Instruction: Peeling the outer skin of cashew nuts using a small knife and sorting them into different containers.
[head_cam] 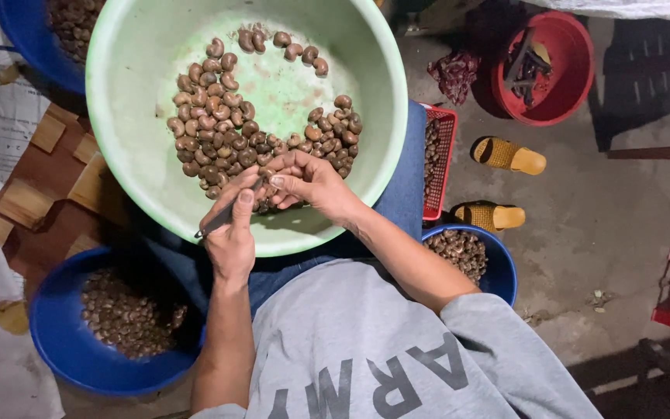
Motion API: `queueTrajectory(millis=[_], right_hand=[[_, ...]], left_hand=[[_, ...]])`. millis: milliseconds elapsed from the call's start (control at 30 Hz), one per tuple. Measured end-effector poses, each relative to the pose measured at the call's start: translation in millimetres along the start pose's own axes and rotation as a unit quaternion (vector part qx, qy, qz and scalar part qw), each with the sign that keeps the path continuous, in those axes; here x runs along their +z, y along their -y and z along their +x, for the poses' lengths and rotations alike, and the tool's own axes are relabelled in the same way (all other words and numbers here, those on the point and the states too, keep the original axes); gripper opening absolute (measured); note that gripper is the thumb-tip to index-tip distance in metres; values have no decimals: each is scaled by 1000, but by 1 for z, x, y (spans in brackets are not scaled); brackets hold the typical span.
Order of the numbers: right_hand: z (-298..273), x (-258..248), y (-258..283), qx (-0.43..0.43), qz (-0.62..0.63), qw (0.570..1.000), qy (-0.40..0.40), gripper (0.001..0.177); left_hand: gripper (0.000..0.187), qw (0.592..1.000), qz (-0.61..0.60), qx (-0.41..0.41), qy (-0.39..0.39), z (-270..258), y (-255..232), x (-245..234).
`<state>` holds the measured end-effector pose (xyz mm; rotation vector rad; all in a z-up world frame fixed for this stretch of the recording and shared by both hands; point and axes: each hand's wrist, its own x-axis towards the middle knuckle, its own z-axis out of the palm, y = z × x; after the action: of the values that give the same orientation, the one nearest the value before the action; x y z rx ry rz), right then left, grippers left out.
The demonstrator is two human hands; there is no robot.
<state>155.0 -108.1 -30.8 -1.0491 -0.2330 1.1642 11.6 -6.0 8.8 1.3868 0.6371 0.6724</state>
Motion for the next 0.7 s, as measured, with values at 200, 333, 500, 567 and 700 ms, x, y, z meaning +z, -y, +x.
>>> queueTrajectory(millis=[200, 333, 500, 567, 700], right_hand=[[0, 2, 1, -20, -33, 999, -11, 36], [0, -2, 0, -29, -45, 998, -10, 35], [-1, -7, -9, -35, -82, 996, -15, 33], [-2, -6, -4, -24, -82, 996, -6, 33], [-2, 0, 5, -30, -83, 996, -1, 29]], left_hand=[[27, 1000, -21, -8, 5, 0, 1, 1], [30, 1000, -18, -15, -2, 0, 5, -1], [29, 999, -29, -23, 9, -3, 5, -3], [29, 999, -33, -20, -4, -2, 11, -4], [29, 999, -42, -13, 0, -3, 8, -2]])
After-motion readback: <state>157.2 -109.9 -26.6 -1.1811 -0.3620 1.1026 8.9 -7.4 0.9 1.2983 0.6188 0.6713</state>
